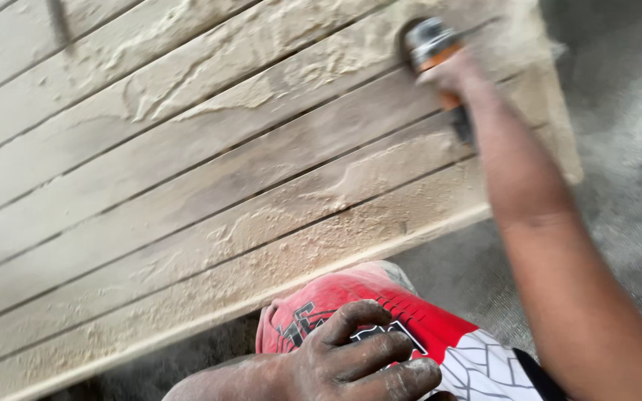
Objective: The person uses an angle grinder with a sanding disc to smooth the surface of a wooden pallet. They move the tool back and forth across the slats, generating sawdust, and work along the length of the pallet.
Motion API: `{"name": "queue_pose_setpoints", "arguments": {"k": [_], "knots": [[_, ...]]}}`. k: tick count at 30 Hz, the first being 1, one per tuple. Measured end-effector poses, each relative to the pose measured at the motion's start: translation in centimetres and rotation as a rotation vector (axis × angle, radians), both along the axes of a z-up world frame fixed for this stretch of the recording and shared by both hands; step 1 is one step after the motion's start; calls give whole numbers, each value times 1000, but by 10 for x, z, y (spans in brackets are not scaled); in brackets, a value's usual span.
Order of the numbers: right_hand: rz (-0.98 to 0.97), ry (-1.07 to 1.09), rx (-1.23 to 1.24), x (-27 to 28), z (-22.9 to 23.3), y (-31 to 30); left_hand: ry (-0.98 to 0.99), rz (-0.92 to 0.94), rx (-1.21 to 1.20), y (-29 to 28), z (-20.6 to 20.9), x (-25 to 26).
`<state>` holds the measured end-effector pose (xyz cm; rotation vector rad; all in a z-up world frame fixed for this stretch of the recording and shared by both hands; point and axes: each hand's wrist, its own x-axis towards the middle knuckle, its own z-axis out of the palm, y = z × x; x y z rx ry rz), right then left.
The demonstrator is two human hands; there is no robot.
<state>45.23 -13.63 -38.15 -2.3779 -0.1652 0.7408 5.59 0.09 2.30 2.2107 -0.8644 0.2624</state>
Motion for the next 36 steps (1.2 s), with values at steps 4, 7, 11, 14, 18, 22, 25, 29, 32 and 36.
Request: {"name": "queue_pose_setpoints", "arguments": {"k": [4,7,11,14,18,22,25,29,32,36], "knots": [[-24,258,-92,-85,49,28,-76,-64,52,-2,-1,10],[111,223,-146,-114,80,26,-79,-65,73,-2,1,16],[-161,318,-95,-117,82,-20,-62,-67,121,0,0,16],[-386,298,-40,-101,74,-76,-19,-45,89,-1,0,16],[-480,253,-41,-72,52,-141,-38,-50,58,-5,-3,23],[-403,215,-102,-45,15,-163,46,-87,74,-5,0,27],[-299,80,-116,-13,-31,-140,45,-66,75,-8,0,26],[-288,25,-64,39,-58,-106,47,-99,120,-5,-3,30],[-260,21,-48,38,-51,-58,50,-106,135,-10,-2,26],[-256,153,-33,2,4,-7,18,-184,143,-12,-3,42]]}}
